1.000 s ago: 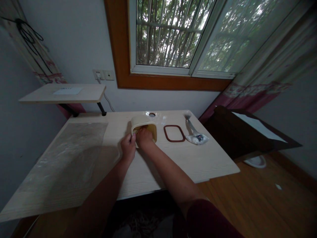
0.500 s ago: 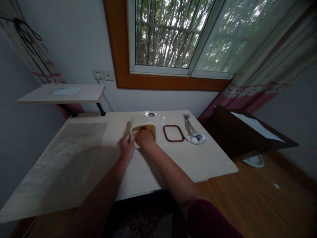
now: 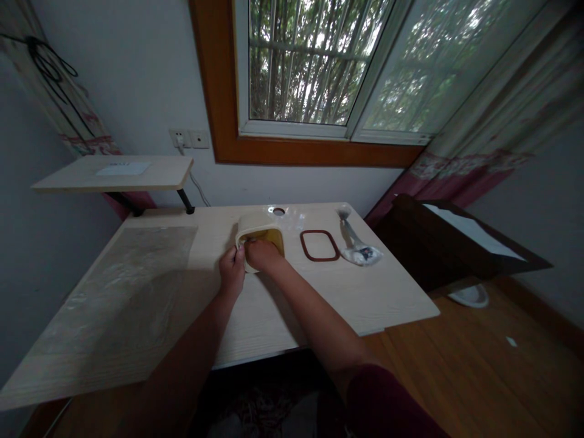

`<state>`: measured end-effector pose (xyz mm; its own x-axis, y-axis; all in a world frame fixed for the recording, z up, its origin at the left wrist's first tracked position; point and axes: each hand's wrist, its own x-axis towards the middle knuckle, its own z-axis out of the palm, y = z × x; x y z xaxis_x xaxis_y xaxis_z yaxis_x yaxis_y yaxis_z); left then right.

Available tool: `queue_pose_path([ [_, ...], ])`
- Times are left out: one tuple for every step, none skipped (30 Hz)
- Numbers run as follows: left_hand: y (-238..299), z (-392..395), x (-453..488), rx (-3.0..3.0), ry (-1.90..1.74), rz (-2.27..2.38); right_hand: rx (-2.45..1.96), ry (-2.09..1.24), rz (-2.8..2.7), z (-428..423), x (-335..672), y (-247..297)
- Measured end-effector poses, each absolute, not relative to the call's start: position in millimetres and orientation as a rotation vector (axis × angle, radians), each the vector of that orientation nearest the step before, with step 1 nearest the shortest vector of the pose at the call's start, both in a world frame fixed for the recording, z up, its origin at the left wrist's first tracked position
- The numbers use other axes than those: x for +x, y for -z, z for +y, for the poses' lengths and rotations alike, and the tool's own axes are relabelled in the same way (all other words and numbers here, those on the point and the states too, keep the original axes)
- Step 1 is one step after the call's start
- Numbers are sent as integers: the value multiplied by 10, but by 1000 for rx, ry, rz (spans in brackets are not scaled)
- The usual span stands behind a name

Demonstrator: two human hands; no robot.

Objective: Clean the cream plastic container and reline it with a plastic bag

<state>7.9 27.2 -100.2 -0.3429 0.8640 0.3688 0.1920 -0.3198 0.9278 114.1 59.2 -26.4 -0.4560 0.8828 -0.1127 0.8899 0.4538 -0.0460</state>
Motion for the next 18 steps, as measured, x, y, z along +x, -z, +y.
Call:
queue_pose_path([
  [1003, 272, 80, 1371, -1721, 1406, 1594, 152, 2627, 589, 1148, 261],
  [1002, 273, 83, 1368, -1727, 1405, 1589, 155, 2634, 583, 1154, 257],
  [1000, 273, 85, 1362, -1733, 1401, 1583, 158, 2641, 574, 1161, 250],
  [995, 273, 88, 1355, -1738, 1399, 1578, 162, 2644, 559, 1167, 239],
  [988, 272, 90, 1347, -1743, 1402, 1569, 167, 2647, 537, 1174, 226],
  [980, 269, 91, 1340, -1749, 1411, 1558, 172, 2651, 507, 1181, 209],
  [972, 266, 90, 1333, -1753, 1425, 1549, 174, 2656, 470, 1190, 190],
  [965, 264, 89, 1326, -1755, 1444, 1540, 174, 2662, 425, 1200, 169],
  [960, 261, 86, 1321, -1753, 1462, 1533, 170, 2672, 374, 1211, 146],
  [958, 260, 82, 1318, -1748, 1480, 1528, 160, 2687, 317, 1225, 123],
  [959, 260, 77, 1316, -1744, 1500, 1526, 145, 2702, 256, 1241, 100],
  [963, 261, 71, 1314, -1741, 1522, 1525, 126, 2718, 191, 1257, 78],
  [968, 263, 66, 1310, -1740, 1545, 1519, 107, 2734, 125, 1274, 58],
  [974, 265, 61, 1304, -1740, 1570, 1510, 91, 2750, 58, 1290, 41],
  [978, 268, 57, 1296, -1738, 1596, 1502, 75, 2770, -7, 1305, 27],
  [980, 270, 54, 1282, -1737, 1622, 1494, 61, 2792, -70, 1320, 18],
  [979, 272, 54, 1265, -1734, 1642, 1489, 46, 2816, -129, 1333, 15],
  [975, 273, 55, 1246, -1732, 1656, 1488, 28, 2836, -181, 1345, 17],
])
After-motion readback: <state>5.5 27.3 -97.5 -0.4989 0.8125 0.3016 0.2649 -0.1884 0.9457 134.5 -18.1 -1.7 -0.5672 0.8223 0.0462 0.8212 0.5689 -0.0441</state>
